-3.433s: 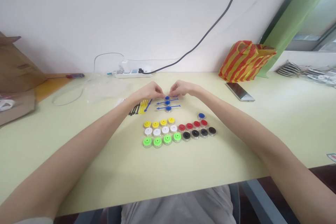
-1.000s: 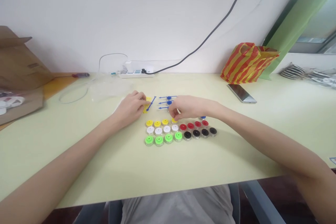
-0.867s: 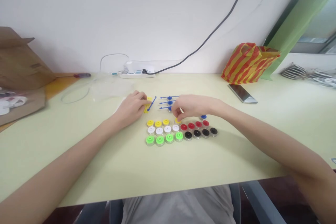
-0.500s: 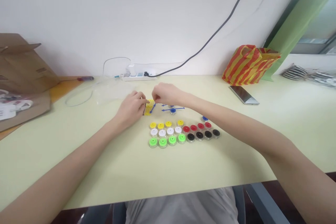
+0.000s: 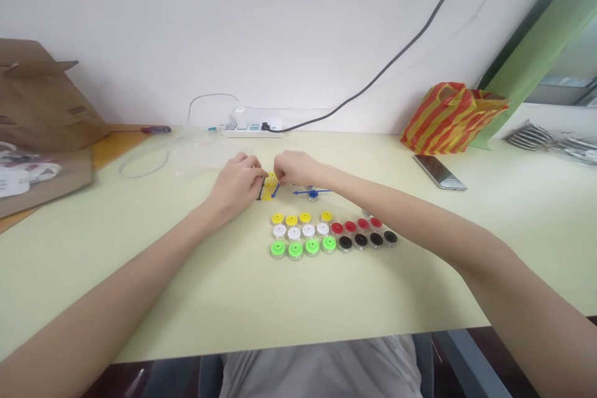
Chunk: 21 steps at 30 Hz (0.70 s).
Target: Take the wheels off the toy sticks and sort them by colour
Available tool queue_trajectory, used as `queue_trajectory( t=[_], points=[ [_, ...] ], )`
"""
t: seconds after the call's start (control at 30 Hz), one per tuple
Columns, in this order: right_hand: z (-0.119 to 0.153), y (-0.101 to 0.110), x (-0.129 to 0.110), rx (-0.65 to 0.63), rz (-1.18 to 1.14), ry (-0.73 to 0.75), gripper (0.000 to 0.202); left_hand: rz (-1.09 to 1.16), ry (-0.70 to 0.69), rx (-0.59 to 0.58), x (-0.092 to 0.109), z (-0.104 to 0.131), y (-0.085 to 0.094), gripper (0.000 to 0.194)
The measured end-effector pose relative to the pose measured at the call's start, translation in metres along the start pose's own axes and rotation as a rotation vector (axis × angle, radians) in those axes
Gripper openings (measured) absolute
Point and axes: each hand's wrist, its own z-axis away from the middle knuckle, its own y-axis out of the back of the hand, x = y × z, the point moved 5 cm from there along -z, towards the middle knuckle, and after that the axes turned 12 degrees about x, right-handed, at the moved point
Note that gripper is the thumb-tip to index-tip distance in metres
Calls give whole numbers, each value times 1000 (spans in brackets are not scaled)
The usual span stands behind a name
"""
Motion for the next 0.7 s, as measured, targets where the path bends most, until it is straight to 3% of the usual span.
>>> queue_trajectory(
  t=[0.23,0.7],
  points=[
    [-3,-5,1,31,-13,68,17,10,22,-18,1,-2,1,43],
    [-7,-2,-4,-28,-88,183,13,-2,34,-23,1,-3,4,43]
  ],
)
